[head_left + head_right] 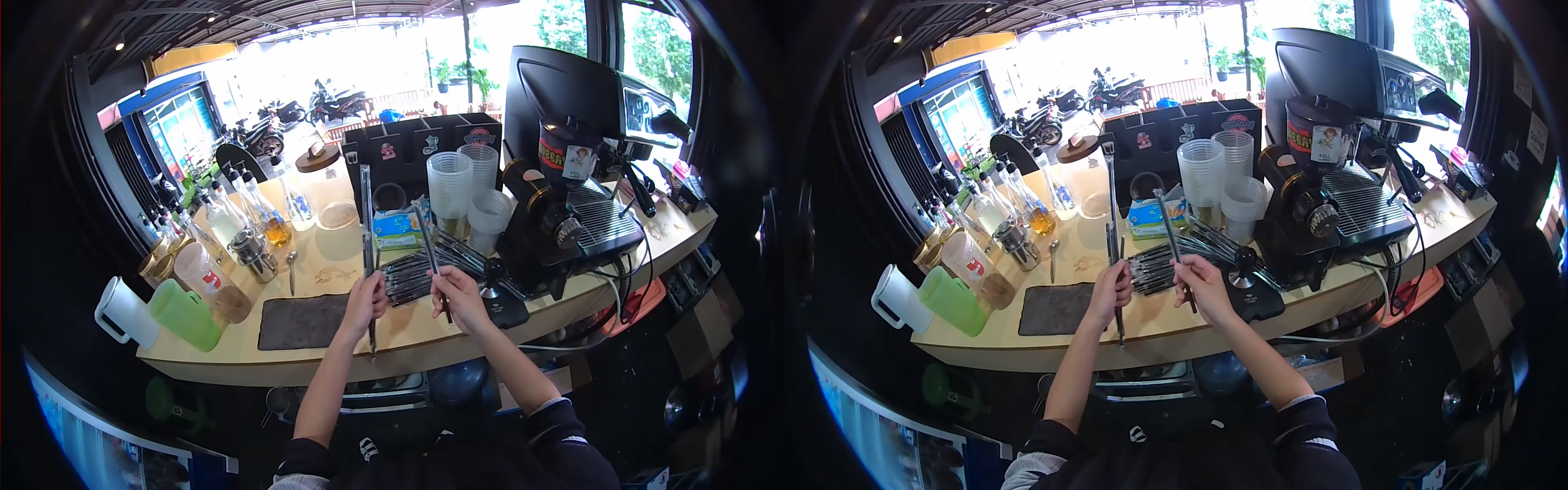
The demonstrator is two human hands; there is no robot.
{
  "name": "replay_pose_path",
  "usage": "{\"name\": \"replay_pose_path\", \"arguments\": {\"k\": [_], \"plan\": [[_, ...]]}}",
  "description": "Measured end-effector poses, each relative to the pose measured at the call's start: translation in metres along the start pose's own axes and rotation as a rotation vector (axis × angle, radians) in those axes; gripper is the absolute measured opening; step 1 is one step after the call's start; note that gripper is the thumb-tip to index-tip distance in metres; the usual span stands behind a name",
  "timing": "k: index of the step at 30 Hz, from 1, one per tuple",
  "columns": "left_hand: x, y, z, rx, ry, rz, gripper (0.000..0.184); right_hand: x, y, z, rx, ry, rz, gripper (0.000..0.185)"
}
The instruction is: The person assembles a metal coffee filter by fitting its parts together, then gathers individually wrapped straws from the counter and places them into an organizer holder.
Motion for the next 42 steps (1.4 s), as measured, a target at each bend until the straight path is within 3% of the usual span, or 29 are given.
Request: {"name": "replay_pose_path", "arguments": {"k": [15,19,21,23,25,26,28,30,35,36,38,40,42], "plan": [[0.014,-0.033,0.007,-0.257,-0.186,-0.281,0.029,-0.026,-0.023,-0.028,-0.246,0.027,-0.100,0.021],[0.014,-0.045,0.005,-0.148,-0.290,-0.279,0.025,-0.023,-0.027,-0.022,-0.231,0.086,-0.063,0.020],[0.011,-0.052,0.005,-0.008,-0.359,-0.135,0.019,-0.021,-0.033,-0.017,-0.230,0.095,-0.040,0.019],[0.015,-0.053,0.000,0.076,-0.417,-0.145,0.017,-0.019,-0.042,-0.012,-0.279,0.078,0.008,0.017],[0.019,-0.053,0.002,0.334,-0.446,0.149,0.022,-0.014,-0.051,-0.005,-0.428,0.119,-0.008,0.020],[0.019,-0.051,0.001,0.291,-0.448,0.203,0.027,-0.011,-0.054,-0.004,-0.591,0.188,0.015,0.021],[0.013,-0.038,0.007,0.249,-0.372,0.167,0.028,-0.008,-0.063,-0.007,-0.918,0.222,0.024,0.031],[0.006,-0.028,0.017,0.188,-0.267,0.105,0.033,0.000,-0.066,0.005,-0.906,0.168,0.021,0.034],[0.006,-0.004,0.033,0.024,-0.311,0.018,0.034,0.027,-0.080,0.046,-0.716,-0.026,-0.148,0.033],[0.006,0.000,0.035,-0.078,-0.341,0.013,0.034,0.033,-0.086,0.050,-0.778,0.047,-0.135,0.031],[0.004,0.020,0.035,-0.207,-0.373,-0.055,0.032,0.043,-0.093,0.061,-0.748,-0.003,-0.130,0.029],[-0.001,0.034,0.035,-0.068,-0.378,-0.049,0.032,0.051,-0.097,0.074,-0.718,-0.056,-0.123,0.026],[-0.009,0.045,0.036,0.113,-0.363,-0.043,0.032,0.057,-0.104,0.080,-0.861,0.024,-0.164,0.021]]}}
Point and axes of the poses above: each hand's wrist, its own x-axis towards the middle knuckle, its own y-axis out of the back of the hand, z = x × y, the point moved 2 cm from there along x, towards the middle knuckle, and after that the axes turned 14 degrees about -z, right-handed, at the moved point
